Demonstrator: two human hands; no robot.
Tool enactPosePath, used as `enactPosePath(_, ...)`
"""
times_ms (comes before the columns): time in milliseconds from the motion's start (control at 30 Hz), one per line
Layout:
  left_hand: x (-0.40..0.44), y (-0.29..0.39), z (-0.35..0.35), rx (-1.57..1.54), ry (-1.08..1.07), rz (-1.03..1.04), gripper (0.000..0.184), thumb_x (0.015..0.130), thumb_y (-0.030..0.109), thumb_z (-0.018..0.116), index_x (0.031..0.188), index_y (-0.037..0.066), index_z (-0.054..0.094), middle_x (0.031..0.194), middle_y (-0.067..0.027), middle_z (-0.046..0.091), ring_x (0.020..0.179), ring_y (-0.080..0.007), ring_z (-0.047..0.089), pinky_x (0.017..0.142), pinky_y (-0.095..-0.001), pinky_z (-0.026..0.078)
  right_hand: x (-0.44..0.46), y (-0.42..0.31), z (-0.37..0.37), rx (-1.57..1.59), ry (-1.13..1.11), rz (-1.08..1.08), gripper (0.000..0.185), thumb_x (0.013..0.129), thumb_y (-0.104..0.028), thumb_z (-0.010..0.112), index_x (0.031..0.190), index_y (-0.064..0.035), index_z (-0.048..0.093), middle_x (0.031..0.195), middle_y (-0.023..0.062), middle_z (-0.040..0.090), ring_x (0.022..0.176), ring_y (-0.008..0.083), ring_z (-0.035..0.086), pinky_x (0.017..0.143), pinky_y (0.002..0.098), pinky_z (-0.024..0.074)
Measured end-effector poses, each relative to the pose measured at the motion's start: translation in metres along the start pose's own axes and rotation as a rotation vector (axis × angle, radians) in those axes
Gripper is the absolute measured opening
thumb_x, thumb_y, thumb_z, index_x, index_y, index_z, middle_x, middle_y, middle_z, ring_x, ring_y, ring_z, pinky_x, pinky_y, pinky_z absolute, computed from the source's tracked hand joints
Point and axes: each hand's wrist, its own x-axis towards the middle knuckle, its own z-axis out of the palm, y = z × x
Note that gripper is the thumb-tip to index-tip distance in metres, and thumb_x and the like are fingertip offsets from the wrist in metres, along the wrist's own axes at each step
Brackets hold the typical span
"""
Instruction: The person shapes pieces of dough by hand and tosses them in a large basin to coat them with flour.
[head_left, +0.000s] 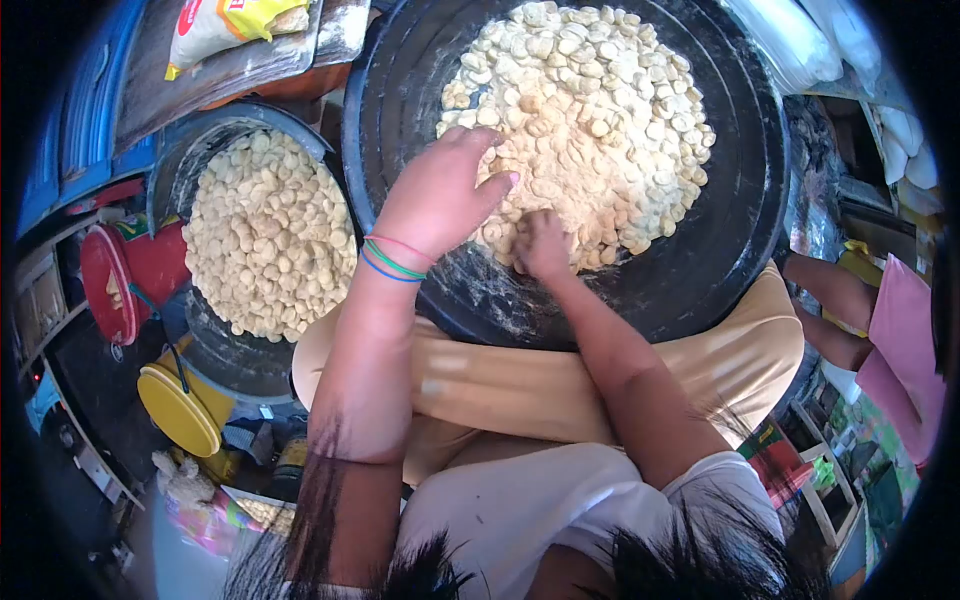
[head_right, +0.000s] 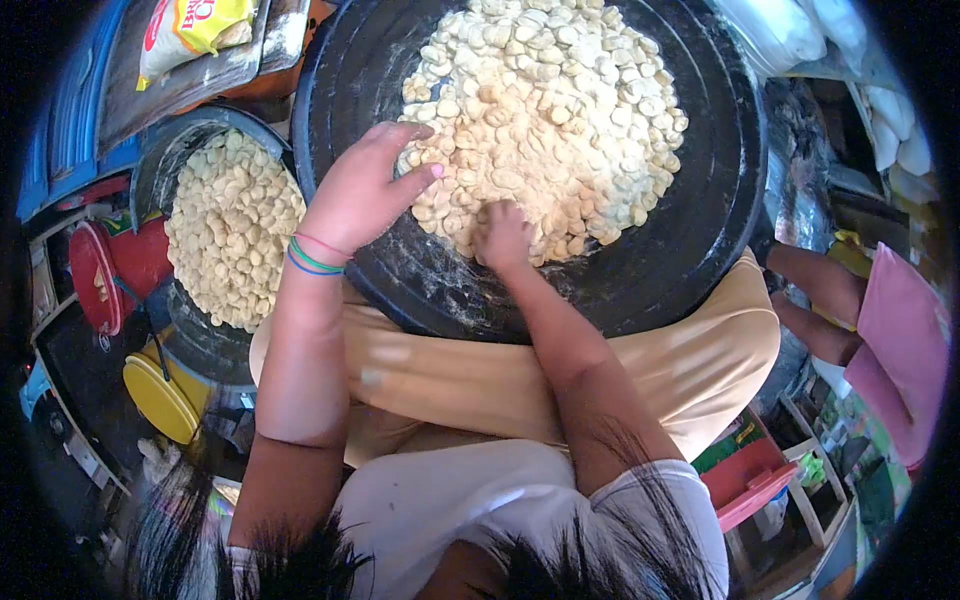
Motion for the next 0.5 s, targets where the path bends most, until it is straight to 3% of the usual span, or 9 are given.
enactPosePath(100, -0.008, 0.002, -0.004, 0.01, 0.031, -0.023, 0.041, 0.085, 0.027, 0.063, 0.112, -0.002, 0.057, 0.112, -0.0217, 0.058, 0.108, -0.0361, 0.055, 0.093, -0.0379, 0.043, 0.016, 0.008, -0.004, -0.04, 0.222, 0.111, 0.064, 0.077, -0.034, 0.066, 0.132, -0.0162, 0.039, 0.133, 0.014, 0.037, 0.122, 0.0321, 0.037, 0.097, 0.0529, 0.0296)
enactPosePath(133, -0.011, -0.001, -0.005, 0.021, 0.038, -0.029, 0.041, 0.085, 0.027, 0.063, 0.113, -0.002, 0.057, 0.113, -0.0215, 0.058, 0.108, -0.0358, 0.055, 0.094, -0.0378, 0.042, 0.021, 0.003, -0.002, -0.197, 0.214, 0.061, 0.073, 0.077, -0.036, 0.066, 0.139, -0.0153, 0.032, 0.14, 0.0162, 0.03, 0.125, 0.0347, 0.034, 0.097, 0.0547, 0.0293)
enactPosePath(233, -0.016, -0.004, -0.008, 0.054, 0.048, -0.079, 0.041, 0.085, 0.026, 0.063, 0.114, -0.002, 0.057, 0.115, -0.0211, 0.058, 0.11, -0.0347, 0.054, 0.096, -0.0374, 0.041, 0.032, -0.032, 0.004, -0.169, 0.332, -0.338, 0.077, 0.077, -0.035, 0.066, 0.143, -0.0205, 0.028, 0.144, 0.0167, 0.026, 0.128, 0.0348, 0.031, 0.097, 0.0544, 0.03)
enactPosePath(267, -0.018, -0.008, -0.008, 0.066, 0.052, -0.085, 0.041, 0.085, 0.026, 0.063, 0.114, -0.002, 0.057, 0.115, -0.0211, 0.058, 0.111, -0.0347, 0.054, 0.096, -0.0374, 0.041, 0.04, -0.045, 0.01, -0.13, 0.32, -0.345, 0.074, 0.076, -0.035, 0.066, 0.14, -0.0218, 0.032, 0.143, 0.0163, 0.028, 0.128, 0.0338, 0.033, 0.097, 0.0552, 0.0301)
enactPosePath(333, -0.021, -0.016, -0.006, 0.093, 0.05, -0.108, 0.041, 0.085, 0.026, 0.063, 0.115, -0.002, 0.057, 0.115, -0.0211, 0.058, 0.111, -0.0346, 0.054, 0.096, -0.0374, 0.041, 0.059, -0.065, 0.018, -0.053, 0.29, -0.356, 0.067, 0.075, -0.033, 0.067, 0.136, -0.0243, 0.04, 0.141, 0.0155, 0.032, 0.127, 0.0318, 0.035, 0.096, 0.0567, 0.0304)
enactPosePath(433, -0.025, -0.029, -0.002, 0.136, 0.017, -0.126, 0.043, 0.085, 0.028, 0.062, 0.116, -0.002, 0.056, 0.114, -0.0223, 0.058, 0.11, -0.0363, 0.054, 0.095, -0.0386, 0.042, 0.082, -0.075, -0.004, -0.028, -0.099, -0.28, 0.053, 0.074, -0.034, 0.069, 0.123, -0.0244, 0.053, 0.137, 0.0132, 0.039, 0.125, 0.0296, 0.04, 0.095, 0.062, 0.0272)
enactPosePath(467, -0.026, -0.034, -0.001, 0.145, 0.003, -0.114, 0.045, 0.085, 0.029, 0.062, 0.116, -0.003, 0.055, 0.112, -0.0236, 0.058, 0.108, -0.038, 0.054, 0.093, -0.0399, 0.043, 0.077, -0.083, -0.027, -0.063, -0.08, -0.312, 0.041, 0.072, -0.033, 0.073, 0.106, -0.0159, 0.059, 0.114, 0.0095, 0.055, 0.109, 0.0233, 0.053, 0.091, 0.0525, 0.0364)
enactPosePath(500, -0.026, -0.038, 0.002, 0.152, -0.011, -0.1, 0.048, 0.084, 0.031, 0.061, 0.117, -0.003, 0.054, 0.11, -0.0249, 0.057, 0.106, -0.0398, 0.055, 0.092, -0.0411, 0.044, 0.081, -0.077, -0.03, 0.205, -0.188, -0.305, 0.036, 0.074, -0.028, 0.072, 0.104, -0.0136, 0.057, 0.108, 0.0068, 0.056, 0.102, 0.0198, 0.054, 0.087, 0.046, 0.0389)
